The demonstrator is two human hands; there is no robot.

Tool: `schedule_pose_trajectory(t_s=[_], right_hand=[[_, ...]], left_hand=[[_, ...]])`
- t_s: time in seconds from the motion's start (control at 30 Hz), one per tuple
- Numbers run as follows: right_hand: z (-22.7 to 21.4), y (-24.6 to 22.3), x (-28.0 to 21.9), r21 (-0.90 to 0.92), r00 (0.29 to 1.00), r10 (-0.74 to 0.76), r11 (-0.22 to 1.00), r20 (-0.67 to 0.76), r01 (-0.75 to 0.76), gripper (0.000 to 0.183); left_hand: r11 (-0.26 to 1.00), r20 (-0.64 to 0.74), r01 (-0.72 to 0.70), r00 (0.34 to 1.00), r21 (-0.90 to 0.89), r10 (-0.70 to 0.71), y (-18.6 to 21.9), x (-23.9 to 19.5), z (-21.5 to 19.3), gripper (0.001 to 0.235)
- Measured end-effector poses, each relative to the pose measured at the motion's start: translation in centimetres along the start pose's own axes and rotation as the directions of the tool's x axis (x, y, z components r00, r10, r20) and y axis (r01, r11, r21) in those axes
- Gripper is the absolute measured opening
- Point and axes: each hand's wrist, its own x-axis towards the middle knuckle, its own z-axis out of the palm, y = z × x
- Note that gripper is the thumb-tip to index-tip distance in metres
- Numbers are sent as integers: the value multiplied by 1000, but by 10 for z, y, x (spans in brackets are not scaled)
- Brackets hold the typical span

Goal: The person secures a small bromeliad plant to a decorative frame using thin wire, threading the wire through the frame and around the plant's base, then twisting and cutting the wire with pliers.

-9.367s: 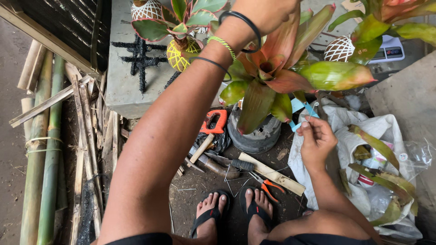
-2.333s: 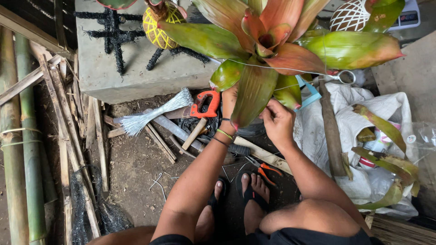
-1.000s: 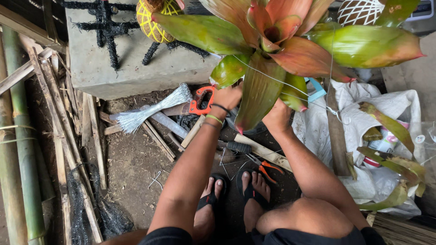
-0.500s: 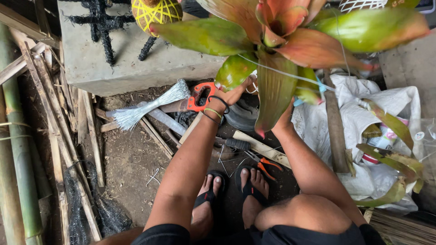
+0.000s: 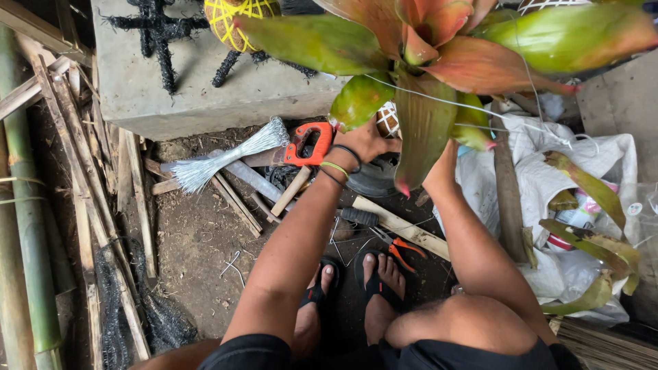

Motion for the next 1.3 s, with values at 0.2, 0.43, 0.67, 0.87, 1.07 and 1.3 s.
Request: schedule_pose_trajectory(t_s=[0.2,0.43,0.67,0.87,1.07,1.3], right_hand=[[1,21,4,56,991,110,992,76,-114,23],[-8,13,23,164,961,158,966,228,-198,24],[-4,22,31,138,956,23,988,292,-66,20],[-1,18,35,73,956,24,996,291,-47,19],[3,11,41,152,989,-41,988,144,19,18],[10,15,42,-76,982,-147,985,120,157,17]], left_hand=[[991,-242,100,967,85,-77,21,-7,7,81],[994,-310,58,950,89,-27,30,-6,3,61],[996,-312,84,947,28,-72,29,-4,5,43],[977,-399,-111,900,182,177,17,-5,2,57],[993,-349,-59,933,99,90,14,-5,-2,51],[990,-412,-119,900,74,139,15,-4,1,47]])
